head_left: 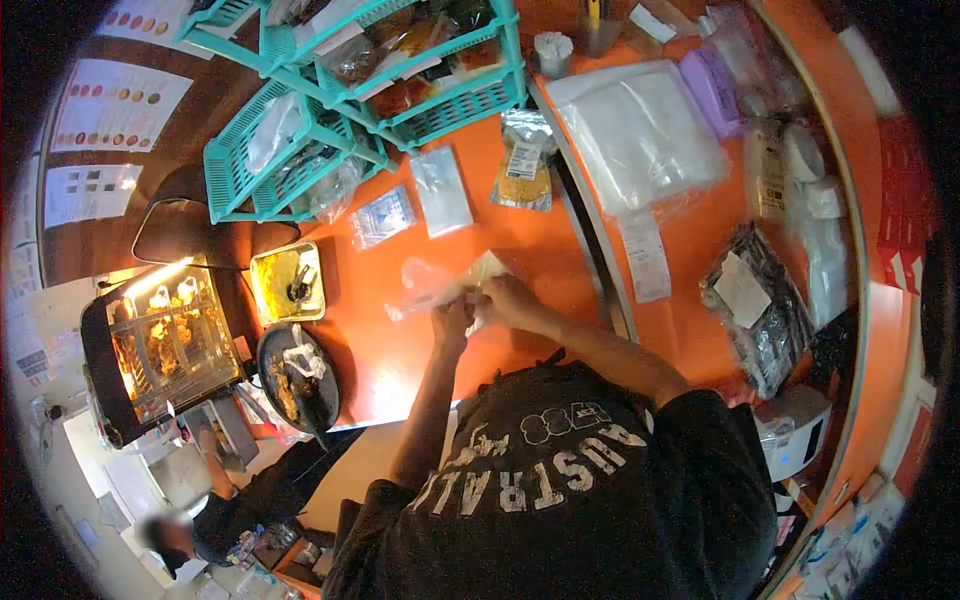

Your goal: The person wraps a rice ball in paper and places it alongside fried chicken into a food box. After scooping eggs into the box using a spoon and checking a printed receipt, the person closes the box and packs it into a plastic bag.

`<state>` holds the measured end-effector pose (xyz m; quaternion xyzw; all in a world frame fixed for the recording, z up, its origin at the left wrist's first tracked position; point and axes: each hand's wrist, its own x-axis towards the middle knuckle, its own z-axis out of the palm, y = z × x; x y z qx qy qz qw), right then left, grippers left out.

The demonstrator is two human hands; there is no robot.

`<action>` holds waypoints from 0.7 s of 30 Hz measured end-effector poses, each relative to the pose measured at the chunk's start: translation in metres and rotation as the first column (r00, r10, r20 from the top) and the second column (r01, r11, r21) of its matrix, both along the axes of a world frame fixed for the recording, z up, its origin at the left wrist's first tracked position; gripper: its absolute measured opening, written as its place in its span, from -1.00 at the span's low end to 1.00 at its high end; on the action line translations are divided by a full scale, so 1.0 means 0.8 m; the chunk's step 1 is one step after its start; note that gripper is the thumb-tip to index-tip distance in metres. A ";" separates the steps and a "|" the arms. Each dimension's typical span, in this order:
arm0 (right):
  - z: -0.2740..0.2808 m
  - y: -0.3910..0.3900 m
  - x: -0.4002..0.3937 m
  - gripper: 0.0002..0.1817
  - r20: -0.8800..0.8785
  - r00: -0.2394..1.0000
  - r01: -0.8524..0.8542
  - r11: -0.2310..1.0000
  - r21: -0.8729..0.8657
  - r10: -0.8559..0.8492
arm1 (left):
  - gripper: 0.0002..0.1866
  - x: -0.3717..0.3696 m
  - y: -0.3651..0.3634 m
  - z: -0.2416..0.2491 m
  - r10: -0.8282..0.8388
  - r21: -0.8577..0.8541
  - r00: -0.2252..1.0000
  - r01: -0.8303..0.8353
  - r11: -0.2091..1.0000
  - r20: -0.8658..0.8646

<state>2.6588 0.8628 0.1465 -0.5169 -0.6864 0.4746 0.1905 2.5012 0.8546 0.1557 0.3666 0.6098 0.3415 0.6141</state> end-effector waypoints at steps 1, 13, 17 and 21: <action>-0.001 -0.003 0.000 -0.80 0.008 0.999 0.050 0.998 0.039 -0.051 | -0.85 -0.002 -0.004 -0.008 0.108 -0.078 0.979 -0.096 0.992 0.174; 0.013 -0.005 0.017 -0.81 -0.123 0.989 0.090 0.993 0.075 -0.080 | -0.73 -0.031 -0.001 -0.014 -0.446 0.002 0.890 0.448 0.894 -0.097; -0.014 -0.008 0.013 -0.86 -0.174 0.983 0.113 0.951 0.289 -0.064 | -0.80 -0.071 -0.009 -0.145 -0.372 0.454 0.820 0.556 0.696 -0.434; -0.018 -0.009 0.021 -0.84 -0.136 0.991 0.021 0.970 0.244 0.013 | -0.70 -0.047 0.015 -0.044 -0.552 -0.005 0.381 0.820 0.573 -0.741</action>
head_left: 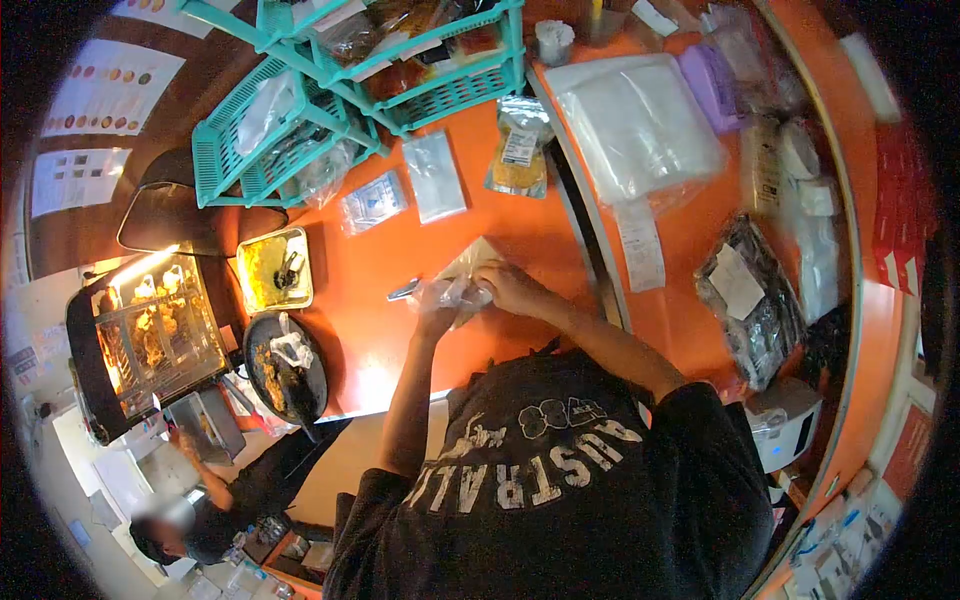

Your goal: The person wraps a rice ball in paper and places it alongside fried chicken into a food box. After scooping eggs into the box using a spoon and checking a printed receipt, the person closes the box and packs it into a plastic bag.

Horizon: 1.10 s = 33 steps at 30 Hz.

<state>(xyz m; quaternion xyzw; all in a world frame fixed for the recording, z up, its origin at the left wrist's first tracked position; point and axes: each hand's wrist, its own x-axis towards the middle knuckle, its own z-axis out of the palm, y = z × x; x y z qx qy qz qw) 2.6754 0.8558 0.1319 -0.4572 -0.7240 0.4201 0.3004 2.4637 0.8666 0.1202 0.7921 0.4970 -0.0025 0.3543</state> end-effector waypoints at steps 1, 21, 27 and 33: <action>-0.010 -0.001 -0.001 -0.85 -0.034 0.999 0.036 0.996 0.083 -0.033 | -0.63 -0.004 0.000 0.000 -0.077 -0.095 0.987 0.064 0.993 -0.144; 0.005 0.003 0.014 -0.81 -0.170 0.982 0.026 0.959 -0.283 -0.077 | -0.86 0.012 -0.012 -0.003 -0.055 0.375 0.960 -0.055 0.925 0.275; 0.006 0.005 0.017 -0.81 -0.228 0.964 0.041 0.921 -0.388 -0.139 | -0.78 0.015 -0.006 0.012 -0.174 0.544 0.960 0.028 0.839 0.218; 0.004 0.005 0.017 -0.80 -0.207 0.973 0.021 0.926 -0.376 -0.106 | -0.82 0.016 -0.004 0.004 -0.180 0.565 0.968 0.052 0.824 0.174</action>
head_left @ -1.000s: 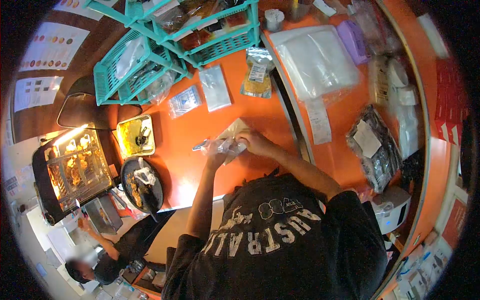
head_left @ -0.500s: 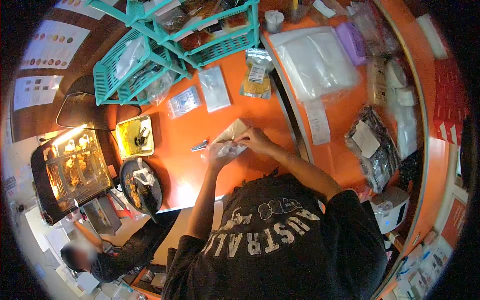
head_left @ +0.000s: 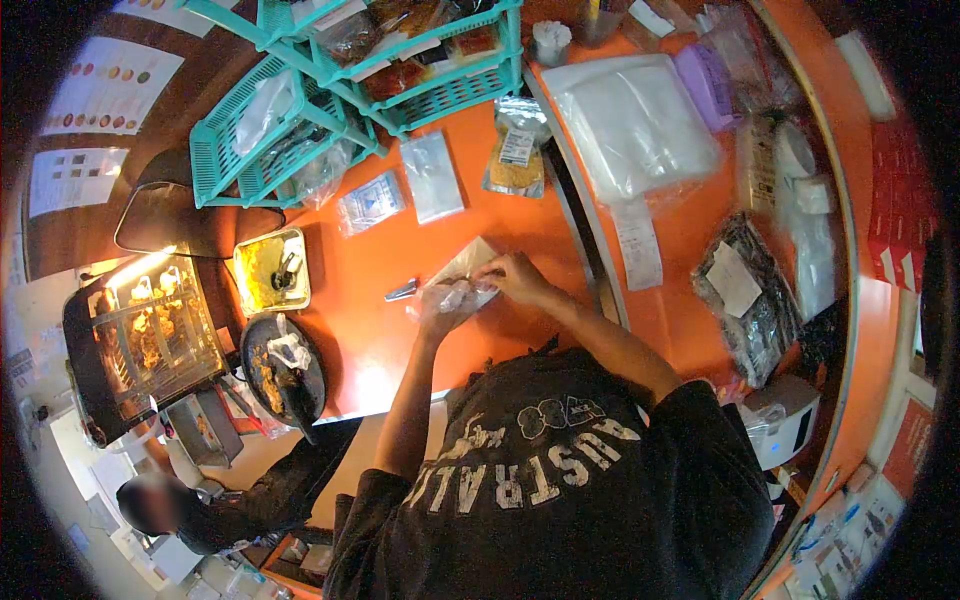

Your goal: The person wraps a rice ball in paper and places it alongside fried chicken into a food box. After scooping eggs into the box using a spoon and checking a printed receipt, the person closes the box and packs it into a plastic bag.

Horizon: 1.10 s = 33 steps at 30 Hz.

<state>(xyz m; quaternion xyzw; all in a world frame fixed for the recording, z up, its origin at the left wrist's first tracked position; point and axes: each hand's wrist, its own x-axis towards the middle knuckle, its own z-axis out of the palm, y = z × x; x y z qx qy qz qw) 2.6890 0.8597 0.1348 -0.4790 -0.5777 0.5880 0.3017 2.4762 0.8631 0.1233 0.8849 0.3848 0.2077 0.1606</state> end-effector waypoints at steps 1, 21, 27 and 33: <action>-0.001 -0.002 -0.001 -0.80 0.018 1.000 0.016 0.999 0.045 -0.016 | -0.82 0.000 -0.001 0.000 0.001 0.001 1.000 -0.001 1.000 0.001; -0.023 -0.021 -0.008 -0.77 0.454 0.869 -0.131 0.795 0.593 -0.195 | -0.86 0.030 -0.003 0.062 0.177 -0.179 0.980 -0.192 0.965 -0.095; 0.003 -0.009 0.004 -0.82 0.615 0.786 -0.283 0.844 0.456 -0.068 | -0.65 -0.003 0.008 0.045 0.178 -0.203 0.983 -0.181 0.962 -0.031; -0.008 -0.012 0.000 -0.92 0.506 0.813 -0.184 0.700 0.691 -0.286 | -0.67 -0.023 0.008 -0.042 0.464 -0.696 0.723 0.032 0.717 0.512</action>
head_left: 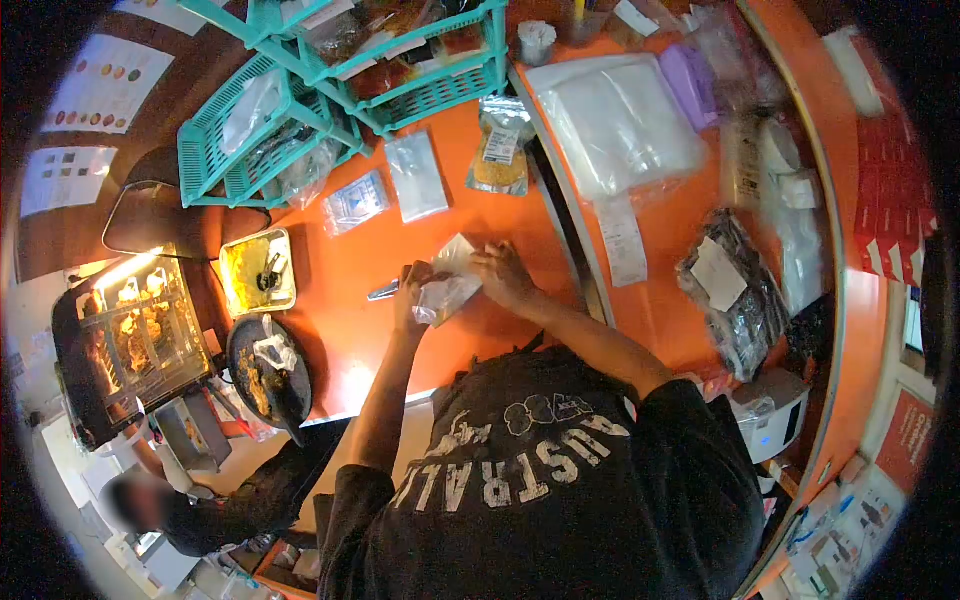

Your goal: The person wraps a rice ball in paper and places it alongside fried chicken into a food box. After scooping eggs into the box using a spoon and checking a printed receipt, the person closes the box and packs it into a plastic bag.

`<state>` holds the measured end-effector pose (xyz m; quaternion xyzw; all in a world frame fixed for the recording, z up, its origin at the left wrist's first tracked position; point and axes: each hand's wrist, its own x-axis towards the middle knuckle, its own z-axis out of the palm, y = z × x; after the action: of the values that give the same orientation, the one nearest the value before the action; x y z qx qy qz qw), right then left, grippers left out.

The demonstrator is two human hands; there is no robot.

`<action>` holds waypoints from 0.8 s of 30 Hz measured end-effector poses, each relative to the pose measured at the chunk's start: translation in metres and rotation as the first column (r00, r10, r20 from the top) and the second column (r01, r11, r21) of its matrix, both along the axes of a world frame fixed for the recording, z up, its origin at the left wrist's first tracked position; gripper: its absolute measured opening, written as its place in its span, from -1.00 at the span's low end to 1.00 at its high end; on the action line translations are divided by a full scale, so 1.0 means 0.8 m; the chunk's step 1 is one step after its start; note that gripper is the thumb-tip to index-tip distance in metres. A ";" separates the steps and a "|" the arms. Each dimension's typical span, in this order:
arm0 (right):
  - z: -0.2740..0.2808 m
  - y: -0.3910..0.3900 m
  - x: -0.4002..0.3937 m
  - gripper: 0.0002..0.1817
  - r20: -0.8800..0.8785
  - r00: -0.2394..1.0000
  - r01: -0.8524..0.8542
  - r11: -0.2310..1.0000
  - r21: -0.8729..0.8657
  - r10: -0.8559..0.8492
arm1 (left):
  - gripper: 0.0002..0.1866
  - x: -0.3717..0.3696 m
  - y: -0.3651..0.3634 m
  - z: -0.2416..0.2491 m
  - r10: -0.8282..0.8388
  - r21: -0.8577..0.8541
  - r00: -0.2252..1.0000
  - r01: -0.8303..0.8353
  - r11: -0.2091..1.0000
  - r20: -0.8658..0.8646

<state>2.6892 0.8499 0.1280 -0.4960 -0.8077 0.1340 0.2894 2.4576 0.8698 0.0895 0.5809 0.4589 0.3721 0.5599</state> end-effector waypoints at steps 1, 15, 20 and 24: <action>0.005 -0.002 0.001 -0.88 0.096 0.995 -0.003 0.998 -0.055 0.008 | -0.67 0.002 0.000 0.032 -0.050 0.241 0.917 0.156 0.958 -0.396; 0.073 -0.024 0.181 -0.85 -0.082 0.855 0.516 0.856 0.023 -0.513 | -0.60 -0.023 -0.074 0.093 0.084 -0.070 0.994 -0.089 0.994 -0.070; 0.096 -0.048 0.273 -0.45 0.034 0.712 0.698 0.701 -0.148 -0.702 | -0.56 -0.025 -0.073 0.156 0.579 -0.219 0.795 -0.541 0.812 0.182; 0.058 -0.070 0.291 -0.28 0.104 0.762 0.645 0.737 -0.203 -0.639 | -0.60 -0.008 -0.072 0.202 0.663 0.136 0.746 -0.652 0.746 -0.062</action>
<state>2.9217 0.7937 0.1746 -0.7752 -0.5704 0.1103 0.2481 2.4509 0.8124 0.2514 0.4294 0.6429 0.5379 0.3361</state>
